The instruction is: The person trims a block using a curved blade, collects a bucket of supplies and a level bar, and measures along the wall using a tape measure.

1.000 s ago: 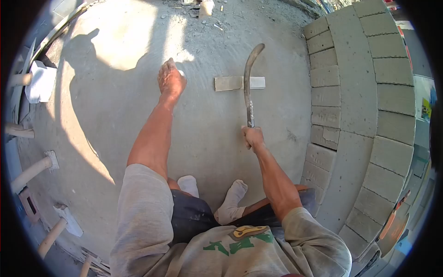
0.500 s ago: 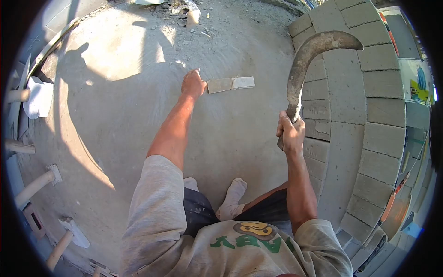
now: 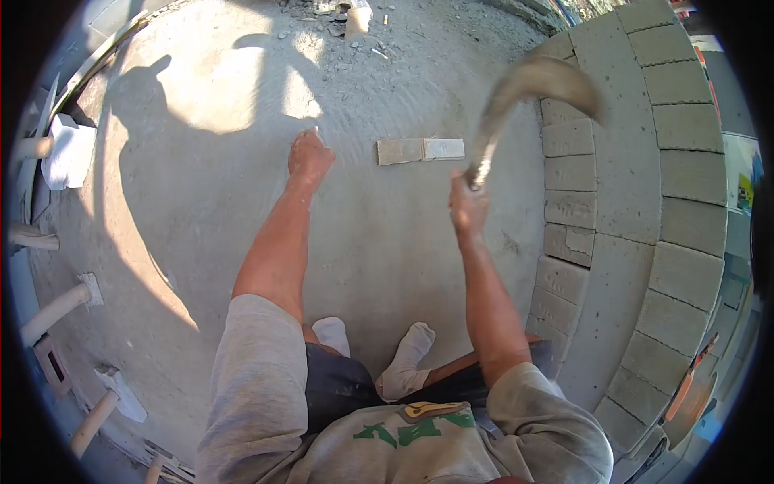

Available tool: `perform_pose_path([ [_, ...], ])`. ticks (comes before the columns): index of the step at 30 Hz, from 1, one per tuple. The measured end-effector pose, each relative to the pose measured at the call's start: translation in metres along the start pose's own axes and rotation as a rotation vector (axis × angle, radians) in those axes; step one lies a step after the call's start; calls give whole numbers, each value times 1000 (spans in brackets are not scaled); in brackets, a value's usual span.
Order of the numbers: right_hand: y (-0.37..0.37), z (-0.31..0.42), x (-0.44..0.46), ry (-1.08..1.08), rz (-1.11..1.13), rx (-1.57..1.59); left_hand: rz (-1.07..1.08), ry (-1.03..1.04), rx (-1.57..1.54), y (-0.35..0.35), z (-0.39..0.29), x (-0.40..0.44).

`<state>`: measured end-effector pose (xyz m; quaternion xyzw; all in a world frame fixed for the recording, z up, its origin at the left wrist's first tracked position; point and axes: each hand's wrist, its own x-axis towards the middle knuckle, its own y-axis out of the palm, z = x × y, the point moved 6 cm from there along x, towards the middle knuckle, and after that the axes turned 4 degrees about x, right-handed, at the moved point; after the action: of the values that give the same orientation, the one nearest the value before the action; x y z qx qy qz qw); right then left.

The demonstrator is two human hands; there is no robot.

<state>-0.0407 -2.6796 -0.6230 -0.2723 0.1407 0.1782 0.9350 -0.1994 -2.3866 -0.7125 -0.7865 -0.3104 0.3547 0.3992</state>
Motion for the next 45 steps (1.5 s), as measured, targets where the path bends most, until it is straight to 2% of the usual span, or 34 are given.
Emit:
perform_pose_path([
  [1, 37, -59, -11, 335, 190, -202, -44, 64, -9, -7, -13, -3],
  [2, 52, -72, -28, 460, 284, -145, -83, 121, -2, -15, -21, -9],
  [4, 49, -38, -39, 382, 278, 118, -178, 277, 24, -30, -43, -7],
  [7, 12, 16, -43, 172, 204, 416, -47, 275, 10, 8, -76, -10],
  [9, -17, 29, -43, 22, 128, 443, -6, 400, 98, 13, -108, -20],
  [10, -29, 22, -42, 37, 37, 386, 18, 468, 142, 17, -123, -23],
  [14, -52, -47, -65, 168, -188, 252, 63, 453, 211, 61, -137, -34],
  [16, -51, -99, -87, 339, -195, 245, 112, 440, 272, 83, -137, -44],
  [19, -47, -139, -122, 587, -223, 300, -8, 514, 313, 94, -132, -54],
  [22, -50, -137, -125, 617, -209, 394, 70, 587, 272, 97, -120, -36],
  [25, -55, -124, -112, 521, -193, 369, 150, 673, 361, 90, -120, -30],
  [28, -50, -96, -105, 442, -127, 359, 431, 466, 162, 70, -119, -31],
  [31, -42, -76, -104, 395, -69, 304, 343, 558, -1, 66, -96, -14],
  [34, -29, -70, -102, 351, 46, 226, 397, 562, -78, 48, -68, -11],
  [37, -23, -46, -103, 305, 141, 158, 518, 138, -318, 16, -46, -46],
  [40, -32, 7, -99, 156, 162, 270, 601, 46, -318, 32, -15, -49],
  [45, -84, 159, -90, -499, -60, 674, 617, 31, -270, 43, -4, -33],
])
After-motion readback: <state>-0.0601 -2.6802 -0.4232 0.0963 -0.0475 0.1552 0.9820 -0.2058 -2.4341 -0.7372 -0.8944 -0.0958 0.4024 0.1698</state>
